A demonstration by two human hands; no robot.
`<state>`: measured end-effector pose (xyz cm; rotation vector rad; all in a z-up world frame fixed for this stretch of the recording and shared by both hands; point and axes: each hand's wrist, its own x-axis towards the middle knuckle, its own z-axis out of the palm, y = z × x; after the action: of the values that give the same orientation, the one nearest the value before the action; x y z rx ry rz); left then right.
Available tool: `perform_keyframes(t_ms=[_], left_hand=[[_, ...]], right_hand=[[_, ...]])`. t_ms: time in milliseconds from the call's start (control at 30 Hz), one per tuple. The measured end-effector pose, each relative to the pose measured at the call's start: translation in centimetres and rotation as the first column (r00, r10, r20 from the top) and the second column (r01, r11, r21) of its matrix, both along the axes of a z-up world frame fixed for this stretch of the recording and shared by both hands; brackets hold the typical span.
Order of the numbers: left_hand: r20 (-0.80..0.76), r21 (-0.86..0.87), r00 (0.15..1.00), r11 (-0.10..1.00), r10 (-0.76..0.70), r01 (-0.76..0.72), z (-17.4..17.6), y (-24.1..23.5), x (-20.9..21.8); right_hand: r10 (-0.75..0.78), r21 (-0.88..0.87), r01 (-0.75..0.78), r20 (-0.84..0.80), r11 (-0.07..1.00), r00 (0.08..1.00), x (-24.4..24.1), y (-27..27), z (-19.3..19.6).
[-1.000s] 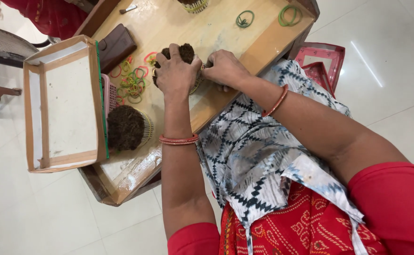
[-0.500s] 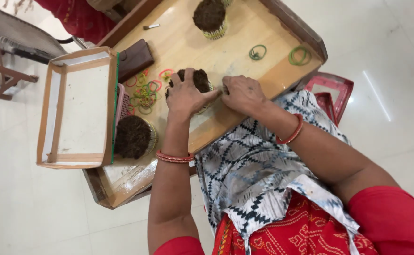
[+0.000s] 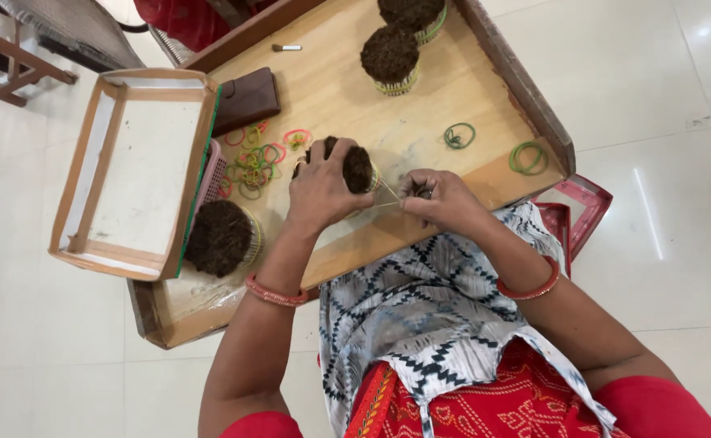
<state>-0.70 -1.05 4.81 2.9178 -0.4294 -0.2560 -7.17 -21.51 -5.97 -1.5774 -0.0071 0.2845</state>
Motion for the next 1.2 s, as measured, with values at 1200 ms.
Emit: perform_keyframes(t_ms=[1200], left_hand=[[-0.071,-0.928,0.928,-0.317,-0.366,-0.196,-8.9,3.7,-7.0]], right_hand=[[-0.077,0.672,0.073,-0.024,0.737,0.997,-1.1,3.5,8.2]])
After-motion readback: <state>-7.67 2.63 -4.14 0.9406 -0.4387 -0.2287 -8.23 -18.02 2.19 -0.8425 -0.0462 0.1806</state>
